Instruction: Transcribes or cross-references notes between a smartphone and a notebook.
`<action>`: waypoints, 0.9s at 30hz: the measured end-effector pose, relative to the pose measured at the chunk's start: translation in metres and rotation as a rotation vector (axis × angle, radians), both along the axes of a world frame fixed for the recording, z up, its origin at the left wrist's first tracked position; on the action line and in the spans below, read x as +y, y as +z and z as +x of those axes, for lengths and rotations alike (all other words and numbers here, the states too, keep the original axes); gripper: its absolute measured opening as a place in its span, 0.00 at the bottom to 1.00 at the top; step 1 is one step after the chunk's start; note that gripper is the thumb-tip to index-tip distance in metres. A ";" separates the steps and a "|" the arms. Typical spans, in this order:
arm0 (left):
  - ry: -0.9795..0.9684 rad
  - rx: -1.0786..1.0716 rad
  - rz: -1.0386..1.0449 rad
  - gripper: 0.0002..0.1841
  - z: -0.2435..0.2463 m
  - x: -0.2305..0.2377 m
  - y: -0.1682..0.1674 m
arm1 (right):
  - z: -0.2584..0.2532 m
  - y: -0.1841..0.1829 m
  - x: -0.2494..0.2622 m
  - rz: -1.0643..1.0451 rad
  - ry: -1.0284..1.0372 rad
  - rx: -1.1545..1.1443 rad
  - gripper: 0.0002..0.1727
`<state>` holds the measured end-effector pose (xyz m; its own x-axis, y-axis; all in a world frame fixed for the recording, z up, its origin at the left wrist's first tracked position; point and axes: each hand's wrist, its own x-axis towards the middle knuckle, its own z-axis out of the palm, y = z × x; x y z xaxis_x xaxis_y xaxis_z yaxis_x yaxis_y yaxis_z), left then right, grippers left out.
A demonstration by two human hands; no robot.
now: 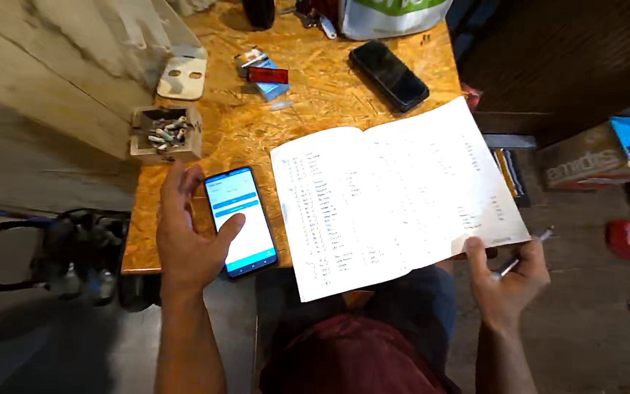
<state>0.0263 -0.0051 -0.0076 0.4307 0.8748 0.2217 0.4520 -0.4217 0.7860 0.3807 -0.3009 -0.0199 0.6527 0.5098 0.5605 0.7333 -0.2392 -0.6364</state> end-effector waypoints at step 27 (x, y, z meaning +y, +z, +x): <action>-0.045 -0.095 0.042 0.56 -0.003 0.004 -0.008 | 0.028 0.048 0.075 -0.103 0.732 0.431 0.29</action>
<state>0.0234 -0.0008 -0.0159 0.4446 0.8440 0.2999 0.3557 -0.4737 0.8056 0.4092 -0.2261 0.0284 0.2844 0.9209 0.2666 0.4242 0.1285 -0.8964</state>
